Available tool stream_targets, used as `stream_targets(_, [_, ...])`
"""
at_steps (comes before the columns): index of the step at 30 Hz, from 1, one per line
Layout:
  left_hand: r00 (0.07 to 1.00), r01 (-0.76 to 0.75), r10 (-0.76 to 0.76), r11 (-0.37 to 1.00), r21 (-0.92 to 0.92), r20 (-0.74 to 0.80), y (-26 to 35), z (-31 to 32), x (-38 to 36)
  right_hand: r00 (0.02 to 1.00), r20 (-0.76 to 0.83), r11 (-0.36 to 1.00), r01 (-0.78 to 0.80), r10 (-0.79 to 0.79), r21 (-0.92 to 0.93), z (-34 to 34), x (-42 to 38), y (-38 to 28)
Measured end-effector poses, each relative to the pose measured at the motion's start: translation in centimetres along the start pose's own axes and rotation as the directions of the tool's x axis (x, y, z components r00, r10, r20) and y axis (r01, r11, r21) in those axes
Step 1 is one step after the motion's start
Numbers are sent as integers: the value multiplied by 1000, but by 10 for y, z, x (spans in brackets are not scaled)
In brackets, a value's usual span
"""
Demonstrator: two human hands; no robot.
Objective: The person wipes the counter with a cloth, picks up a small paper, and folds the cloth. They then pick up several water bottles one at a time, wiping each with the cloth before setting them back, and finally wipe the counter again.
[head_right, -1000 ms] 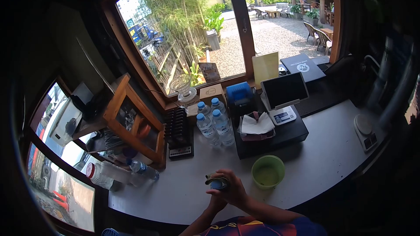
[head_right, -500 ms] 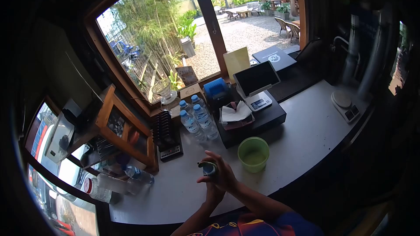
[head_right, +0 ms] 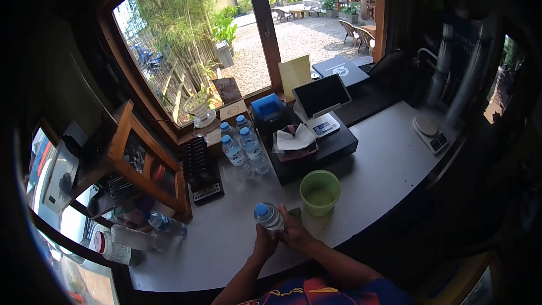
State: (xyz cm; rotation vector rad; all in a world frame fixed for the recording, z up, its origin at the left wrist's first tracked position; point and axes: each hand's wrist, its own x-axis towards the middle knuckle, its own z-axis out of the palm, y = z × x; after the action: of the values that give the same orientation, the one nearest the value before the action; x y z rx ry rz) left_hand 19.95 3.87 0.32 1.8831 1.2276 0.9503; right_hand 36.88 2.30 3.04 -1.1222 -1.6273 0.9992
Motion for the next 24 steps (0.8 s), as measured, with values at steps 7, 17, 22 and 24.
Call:
stream_targets(7, [992, 67, -68, 998, -12, -108, 9, -27, 72, 1000, -13, 895, 19, -28, -445, 2, 18, 7])
stream_targets(17, [972, -164, 193, 966, 200, -135, -58, -16, 167, 983, -22, 808, 136, -181, -573, 6, 34, 10])
stream_targets(22, [973, -25, 75, 974, 225, -216, -37, -10, 171, 986, 11, 811, 145, -168, -567, 5, 35, 10])
stream_targets(24, [974, 37, 15, 974, 224, -225, -36, -9, 170, 988, 15, 816, 138, -156, -561, 4, 36, 9])
